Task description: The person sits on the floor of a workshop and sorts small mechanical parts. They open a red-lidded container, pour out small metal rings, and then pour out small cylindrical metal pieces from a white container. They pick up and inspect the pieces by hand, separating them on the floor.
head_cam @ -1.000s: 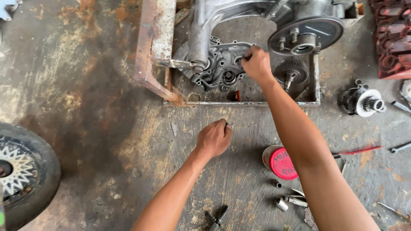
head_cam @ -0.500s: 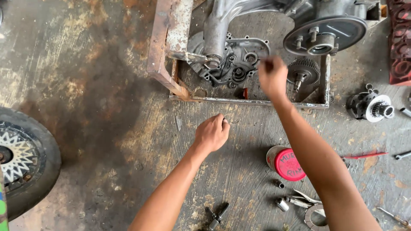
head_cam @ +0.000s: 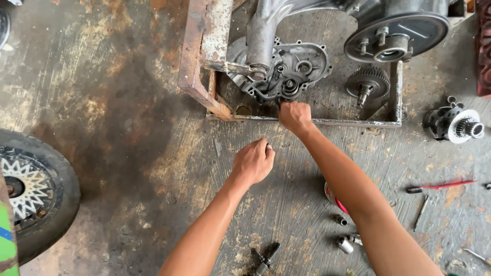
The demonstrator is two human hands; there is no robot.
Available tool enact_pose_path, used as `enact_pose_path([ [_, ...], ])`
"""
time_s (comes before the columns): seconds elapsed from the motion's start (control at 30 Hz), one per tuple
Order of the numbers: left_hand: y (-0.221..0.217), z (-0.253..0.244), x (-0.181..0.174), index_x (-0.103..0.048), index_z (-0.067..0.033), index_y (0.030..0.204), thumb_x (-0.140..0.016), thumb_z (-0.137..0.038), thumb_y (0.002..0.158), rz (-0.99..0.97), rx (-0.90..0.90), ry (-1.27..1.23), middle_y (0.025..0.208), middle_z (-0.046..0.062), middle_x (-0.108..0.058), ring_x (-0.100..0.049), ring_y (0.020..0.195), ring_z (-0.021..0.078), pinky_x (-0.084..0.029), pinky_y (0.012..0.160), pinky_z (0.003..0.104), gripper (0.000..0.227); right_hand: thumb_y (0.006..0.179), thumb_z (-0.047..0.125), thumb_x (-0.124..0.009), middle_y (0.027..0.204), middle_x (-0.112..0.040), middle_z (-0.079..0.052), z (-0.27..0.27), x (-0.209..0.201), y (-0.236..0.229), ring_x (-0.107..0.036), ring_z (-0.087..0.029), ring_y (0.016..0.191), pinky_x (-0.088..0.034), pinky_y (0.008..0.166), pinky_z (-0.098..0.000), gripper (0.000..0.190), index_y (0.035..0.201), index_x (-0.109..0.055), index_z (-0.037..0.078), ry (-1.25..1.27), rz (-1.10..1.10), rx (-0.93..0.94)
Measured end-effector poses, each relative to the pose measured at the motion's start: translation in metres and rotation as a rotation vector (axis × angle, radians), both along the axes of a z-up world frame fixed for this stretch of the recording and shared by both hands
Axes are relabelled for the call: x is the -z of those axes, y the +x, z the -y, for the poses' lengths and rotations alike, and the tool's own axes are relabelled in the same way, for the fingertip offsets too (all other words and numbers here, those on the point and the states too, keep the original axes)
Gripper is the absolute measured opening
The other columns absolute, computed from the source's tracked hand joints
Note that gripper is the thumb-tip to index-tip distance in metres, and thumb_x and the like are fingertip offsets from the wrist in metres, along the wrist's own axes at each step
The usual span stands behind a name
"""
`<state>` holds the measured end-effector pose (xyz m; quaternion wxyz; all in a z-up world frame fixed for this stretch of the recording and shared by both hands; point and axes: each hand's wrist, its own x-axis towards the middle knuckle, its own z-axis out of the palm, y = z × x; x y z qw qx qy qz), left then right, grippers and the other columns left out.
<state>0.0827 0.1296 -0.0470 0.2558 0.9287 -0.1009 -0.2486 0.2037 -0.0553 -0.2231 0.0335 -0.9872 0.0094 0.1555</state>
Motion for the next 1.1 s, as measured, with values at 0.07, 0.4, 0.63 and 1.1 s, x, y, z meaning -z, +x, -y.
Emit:
enact_pose_path([
  [0.07, 0.001, -0.002, 0.003, -0.063, -0.0049, 0.099, -0.037, -0.034, 0.098, -0.006, -0.01, -0.01, 0.095, 0.025, -0.07, -0.071, 0.097, 0.0455, -0.056, 0.083, 0.054, 0.039, 0.095, 0.034, -0.049, 0.08, -0.078, -0.01, -0.006, 0.002, 0.007, -0.078, -0.032, 0.086, -0.061, 0.073, -0.0461, 0.038, 0.087, -0.08, 0.014, 0.02, -0.003, 0.054],
  [0.4, 0.002, 0.003, -0.006, -0.064, -0.0044, 0.098, -0.037, -0.034, 0.097, 0.002, -0.012, -0.024, 0.093, 0.024, -0.071, -0.072, 0.095, 0.0453, -0.056, 0.081, 0.053, 0.04, 0.091, 0.046, -0.064, 0.087, -0.079, -0.012, -0.007, -0.02, -0.007, -0.078, -0.034, 0.089, -0.061, 0.077, -0.0429, 0.038, 0.091, -0.08, 0.012, 0.061, 0.033, 0.136],
  [0.63, -0.001, 0.01, 0.001, -0.064, -0.0033, 0.095, -0.038, -0.034, 0.097, 0.016, -0.006, -0.056, 0.092, 0.026, -0.07, -0.071, 0.095, 0.0467, -0.056, 0.08, 0.055, 0.04, 0.092, 0.044, -0.064, 0.081, -0.078, -0.011, 0.002, -0.008, -0.01, -0.078, -0.035, 0.083, -0.061, 0.074, -0.043, 0.033, 0.091, -0.08, 0.015, 0.07, 0.087, 0.068],
  [1.1, 0.01, 0.026, -0.018, -0.064, -0.0045, 0.107, -0.037, -0.038, 0.099, -0.152, -0.201, -0.214, 0.107, 0.027, -0.07, -0.065, 0.111, 0.0477, -0.052, 0.093, 0.056, 0.044, 0.1, 0.013, -0.064, 0.091, -0.073, -0.024, 0.042, -0.155, -0.023, -0.069, -0.047, 0.091, -0.054, 0.072, -0.0553, 0.017, 0.107, -0.077, 0.004, 0.797, 0.891, 0.251],
])
